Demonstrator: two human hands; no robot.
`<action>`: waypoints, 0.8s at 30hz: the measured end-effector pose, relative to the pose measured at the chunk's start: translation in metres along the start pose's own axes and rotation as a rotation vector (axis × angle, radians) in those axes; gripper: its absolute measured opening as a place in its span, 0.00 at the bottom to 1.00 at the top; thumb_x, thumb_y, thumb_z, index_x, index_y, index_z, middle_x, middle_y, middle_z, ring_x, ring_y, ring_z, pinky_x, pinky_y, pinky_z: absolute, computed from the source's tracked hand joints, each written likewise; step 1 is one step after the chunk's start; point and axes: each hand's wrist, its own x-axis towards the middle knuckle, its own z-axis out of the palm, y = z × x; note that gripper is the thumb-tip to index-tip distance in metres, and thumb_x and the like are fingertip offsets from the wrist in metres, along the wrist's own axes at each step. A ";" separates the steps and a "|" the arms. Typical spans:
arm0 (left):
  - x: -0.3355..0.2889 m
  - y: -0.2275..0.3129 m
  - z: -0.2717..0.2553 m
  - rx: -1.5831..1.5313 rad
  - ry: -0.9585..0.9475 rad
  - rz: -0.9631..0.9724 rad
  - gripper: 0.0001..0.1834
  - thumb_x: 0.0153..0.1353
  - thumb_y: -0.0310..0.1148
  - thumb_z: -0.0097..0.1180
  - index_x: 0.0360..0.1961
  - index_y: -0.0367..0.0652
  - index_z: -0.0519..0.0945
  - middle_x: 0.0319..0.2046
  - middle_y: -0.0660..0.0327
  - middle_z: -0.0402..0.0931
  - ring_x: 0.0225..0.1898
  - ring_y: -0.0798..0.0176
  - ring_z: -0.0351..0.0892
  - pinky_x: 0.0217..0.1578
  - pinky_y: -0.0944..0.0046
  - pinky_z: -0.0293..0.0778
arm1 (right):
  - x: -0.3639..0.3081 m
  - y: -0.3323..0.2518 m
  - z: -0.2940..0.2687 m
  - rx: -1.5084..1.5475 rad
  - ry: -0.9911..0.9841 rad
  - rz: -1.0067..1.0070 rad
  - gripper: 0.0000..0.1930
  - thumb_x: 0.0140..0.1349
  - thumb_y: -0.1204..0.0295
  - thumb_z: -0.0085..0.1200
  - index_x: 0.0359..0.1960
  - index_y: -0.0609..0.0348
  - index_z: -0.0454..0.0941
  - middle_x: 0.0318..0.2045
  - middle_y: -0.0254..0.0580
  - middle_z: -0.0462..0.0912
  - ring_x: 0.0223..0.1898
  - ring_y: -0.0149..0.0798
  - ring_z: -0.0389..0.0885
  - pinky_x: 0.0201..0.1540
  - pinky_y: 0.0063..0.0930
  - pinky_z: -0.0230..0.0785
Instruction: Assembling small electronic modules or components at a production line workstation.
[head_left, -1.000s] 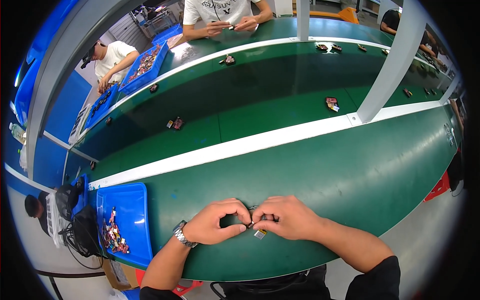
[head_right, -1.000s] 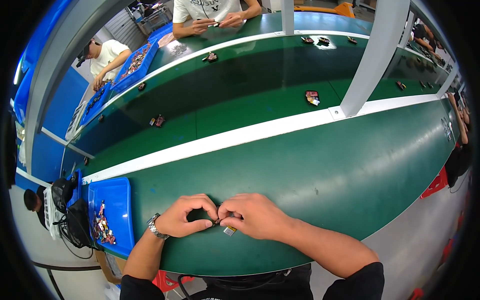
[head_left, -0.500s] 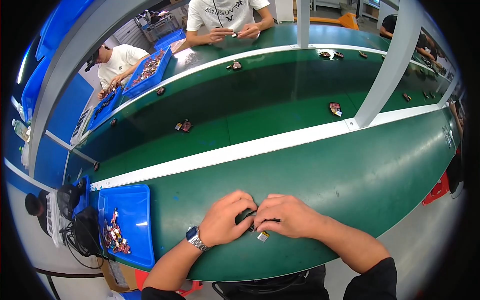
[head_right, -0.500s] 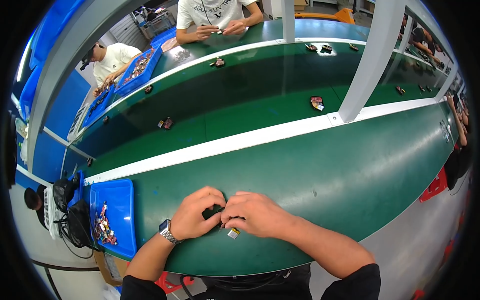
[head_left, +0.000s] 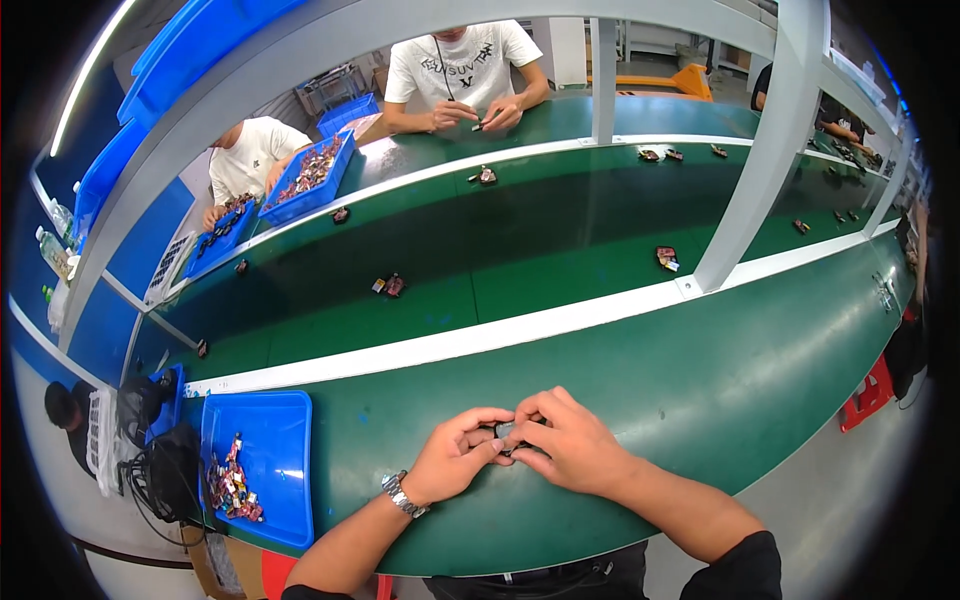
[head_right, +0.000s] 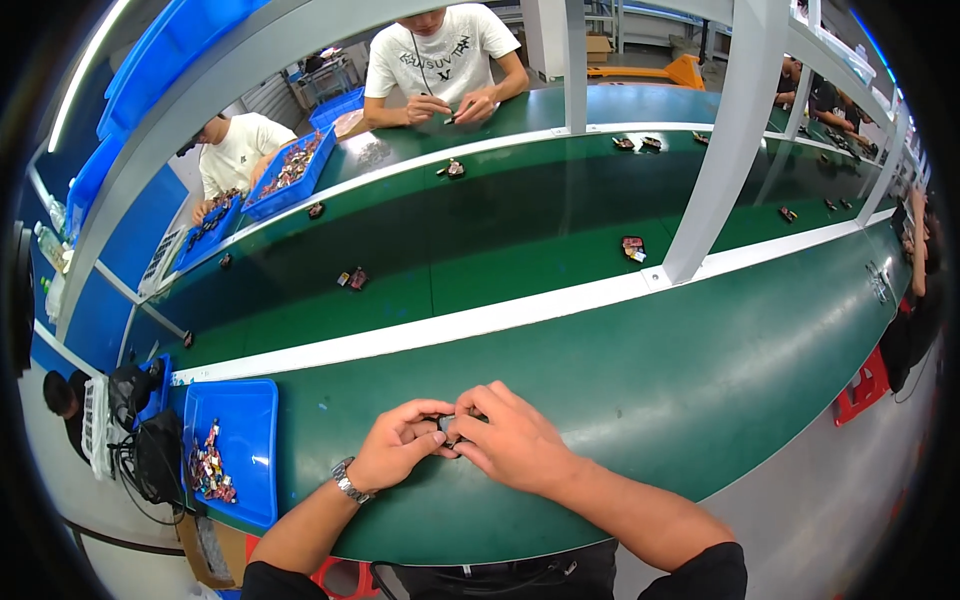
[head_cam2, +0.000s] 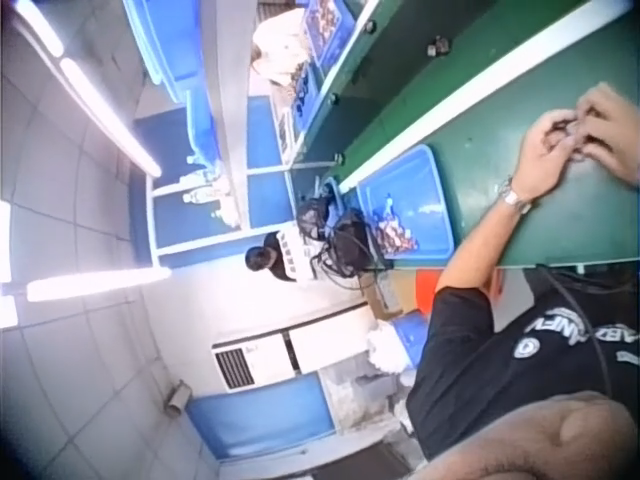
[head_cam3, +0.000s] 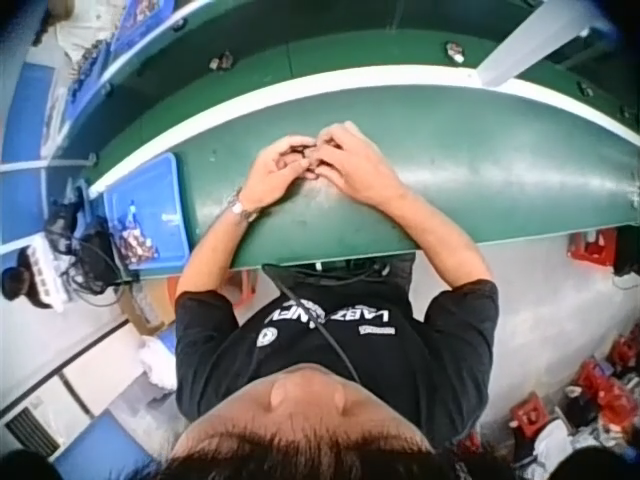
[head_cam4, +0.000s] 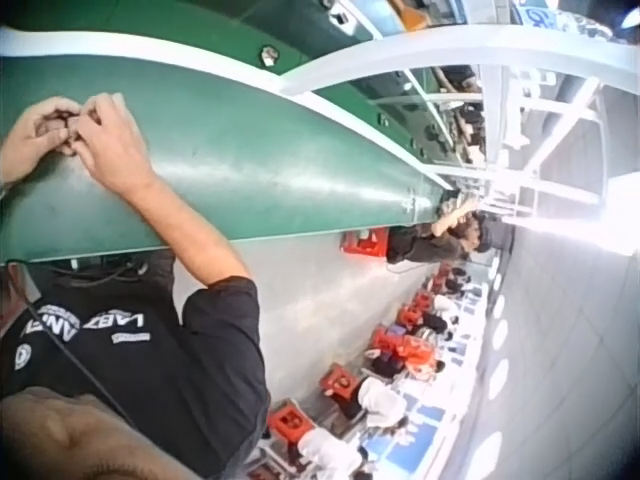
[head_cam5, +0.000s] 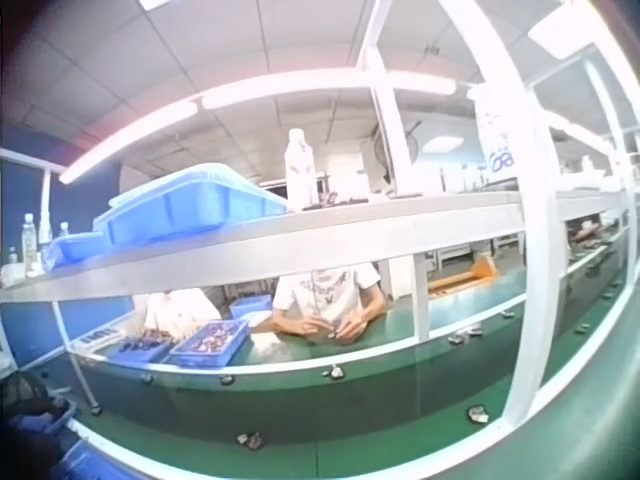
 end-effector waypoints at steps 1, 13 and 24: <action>0.000 0.000 0.002 -0.014 0.034 0.024 0.19 0.68 0.18 0.47 0.60 0.31 0.68 0.55 0.53 0.73 0.51 0.62 0.79 0.51 0.63 0.80 | 0.000 0.000 0.002 -0.050 0.035 -0.017 0.10 0.52 0.74 0.66 0.36 0.52 0.79 0.43 0.36 0.74 0.44 0.42 0.73 0.44 0.36 0.72; 0.002 -0.004 -0.003 -0.049 0.042 0.070 0.19 0.68 0.17 0.47 0.60 0.31 0.68 0.57 0.50 0.72 0.57 0.58 0.76 0.55 0.57 0.80 | 0.005 0.005 0.002 -0.161 0.056 -0.074 0.09 0.52 0.72 0.67 0.35 0.50 0.82 0.47 0.36 0.75 0.48 0.44 0.73 0.48 0.37 0.72; -0.002 -0.003 -0.005 -0.068 0.018 0.061 0.19 0.68 0.18 0.48 0.60 0.32 0.68 0.57 0.49 0.72 0.55 0.57 0.78 0.56 0.56 0.79 | 0.003 0.006 0.010 0.077 0.088 0.034 0.05 0.54 0.74 0.65 0.33 0.54 0.83 0.46 0.37 0.76 0.48 0.43 0.74 0.45 0.34 0.74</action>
